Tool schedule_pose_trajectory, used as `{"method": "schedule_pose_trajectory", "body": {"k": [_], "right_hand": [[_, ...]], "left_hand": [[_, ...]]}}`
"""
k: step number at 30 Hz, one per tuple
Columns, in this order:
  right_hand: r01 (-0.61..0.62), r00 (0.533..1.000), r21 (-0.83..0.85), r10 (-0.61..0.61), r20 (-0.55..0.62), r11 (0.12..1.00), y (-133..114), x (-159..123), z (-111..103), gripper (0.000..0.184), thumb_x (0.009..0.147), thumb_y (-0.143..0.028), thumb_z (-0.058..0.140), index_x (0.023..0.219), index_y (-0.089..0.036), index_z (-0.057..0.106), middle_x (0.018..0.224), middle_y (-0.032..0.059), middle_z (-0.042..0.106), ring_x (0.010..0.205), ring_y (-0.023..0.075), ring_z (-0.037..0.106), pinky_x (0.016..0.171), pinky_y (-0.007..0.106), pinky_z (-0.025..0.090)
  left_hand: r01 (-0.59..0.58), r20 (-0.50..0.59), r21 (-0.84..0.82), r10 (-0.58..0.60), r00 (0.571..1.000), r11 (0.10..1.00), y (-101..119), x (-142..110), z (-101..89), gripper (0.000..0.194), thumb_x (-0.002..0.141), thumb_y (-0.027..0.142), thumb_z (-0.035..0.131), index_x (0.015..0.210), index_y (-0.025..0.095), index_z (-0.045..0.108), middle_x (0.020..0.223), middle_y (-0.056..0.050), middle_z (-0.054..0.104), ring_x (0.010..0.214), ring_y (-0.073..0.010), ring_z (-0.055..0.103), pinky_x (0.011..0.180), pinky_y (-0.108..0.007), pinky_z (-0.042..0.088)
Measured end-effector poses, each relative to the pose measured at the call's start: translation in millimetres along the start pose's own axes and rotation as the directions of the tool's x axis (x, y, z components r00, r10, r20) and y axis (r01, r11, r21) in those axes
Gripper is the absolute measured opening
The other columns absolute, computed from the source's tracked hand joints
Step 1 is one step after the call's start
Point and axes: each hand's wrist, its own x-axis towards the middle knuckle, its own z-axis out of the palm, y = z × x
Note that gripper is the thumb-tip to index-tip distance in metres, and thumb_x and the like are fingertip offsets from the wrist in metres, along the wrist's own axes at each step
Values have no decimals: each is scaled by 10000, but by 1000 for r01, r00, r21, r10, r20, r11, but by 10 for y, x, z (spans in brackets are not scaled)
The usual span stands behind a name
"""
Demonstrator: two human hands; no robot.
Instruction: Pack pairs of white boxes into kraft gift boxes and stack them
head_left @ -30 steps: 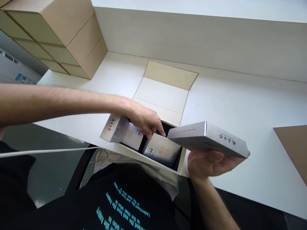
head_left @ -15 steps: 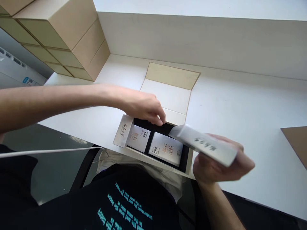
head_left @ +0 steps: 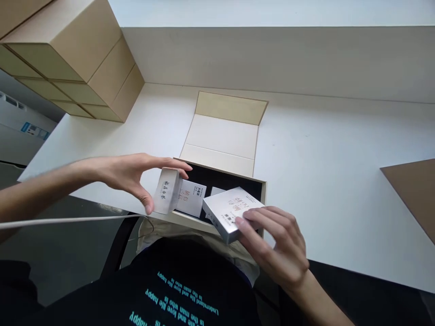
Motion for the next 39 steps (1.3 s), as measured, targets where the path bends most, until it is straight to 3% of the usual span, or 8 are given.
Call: {"method": "schedule_pose_trajectory", "body": {"k": [4, 7, 11, 18, 23, 29, 35, 39], "right_hand": [[-151, 988, 23, 151, -16, 988, 49, 112, -94, 397, 818, -56, 718, 1182, -195, 640, 1083, 110, 653, 991, 242, 646, 776, 393, 591], [-74, 990, -113, 86, 109, 991, 20, 177, -92, 347, 811, -42, 727, 1121, -184, 660, 1031, 114, 655, 981, 246, 631, 815, 415, 557], [-6, 968, 2, 6, 251, 1000, -60, 99, -8, 196, 826, -55, 719, 1009, -110, 676, 1028, 154, 678, 989, 259, 638, 783, 397, 535], [-90, 973, 176, 49, 226, 980, 13, 120, -46, 118, 883, -137, 673, 998, -112, 671, 927, 124, 716, 872, 216, 657, 742, 354, 536], [-90, 854, 92, 29, 520, 992, 107, 334, 3, 406, 980, -307, 541, 1335, -113, 567, 1419, 174, 541, 1336, 300, 476, 1088, 474, 417], [-117, 822, -26, 112, 558, 993, 121, 264, 65, 484, 975, -484, 498, 1238, -101, 634, 1126, 190, 658, 1009, 299, 608, 877, 449, 493], [-81, 785, 29, 46, 618, 996, 140, 266, 26, 530, 997, -513, 441, 1384, -163, 536, 1341, 182, 566, 1156, 301, 552, 938, 449, 441], [-105, 735, 34, 55, 676, 994, 117, 316, 29, 440, 1004, -471, 442, 1339, -214, 566, 1223, 127, 625, 1098, 281, 566, 891, 421, 440]], "left_hand": [[10, -24, -31, -10, 1000, 999, 37, 204, 89, 859, 736, 495, 794, 1477, 314, 399, 1295, -96, 656, 1161, -238, 631, 939, -315, 494], [36, -17, -15, -36, 999, 999, 55, 383, 148, 783, 801, 475, 750, 1476, 313, 387, 1351, -86, 621, 1175, -236, 621, 954, -310, 473], [44, 61, -60, -40, 997, 997, 38, 525, 124, 590, 890, 422, 669, 1431, 327, 453, 1240, -45, 688, 1040, -191, 669, 876, -275, 490], [-29, 60, -89, 34, 998, 996, -5, 498, -104, 415, 976, 394, 544, 1383, 318, 563, 1263, -55, 689, 1073, -177, 651, 886, -256, 483], [-12, 151, -28, 16, 988, 1000, 29, 577, 23, 393, 998, 351, 509, 1388, 329, 555, 1250, -22, 700, 1044, -150, 679, 854, -211, 497], [-15, 144, 93, 1, 990, 996, -18, 510, 178, 373, 998, 272, 500, 1364, 283, 572, 1318, -38, 662, 1182, -162, 626, 942, -223, 471], [-92, 191, 156, 62, 980, 983, 66, 533, 209, 503, 976, 313, 545, 1466, 314, 434, 1373, -57, 618, 1167, -186, 629, 917, -255, 474], [-132, 213, 203, 87, 973, 970, 169, 645, 332, 450, 969, 432, 530, 1369, 225, 529, 1359, -104, 610, 1199, -226, 604, 896, -276, 481]]}}
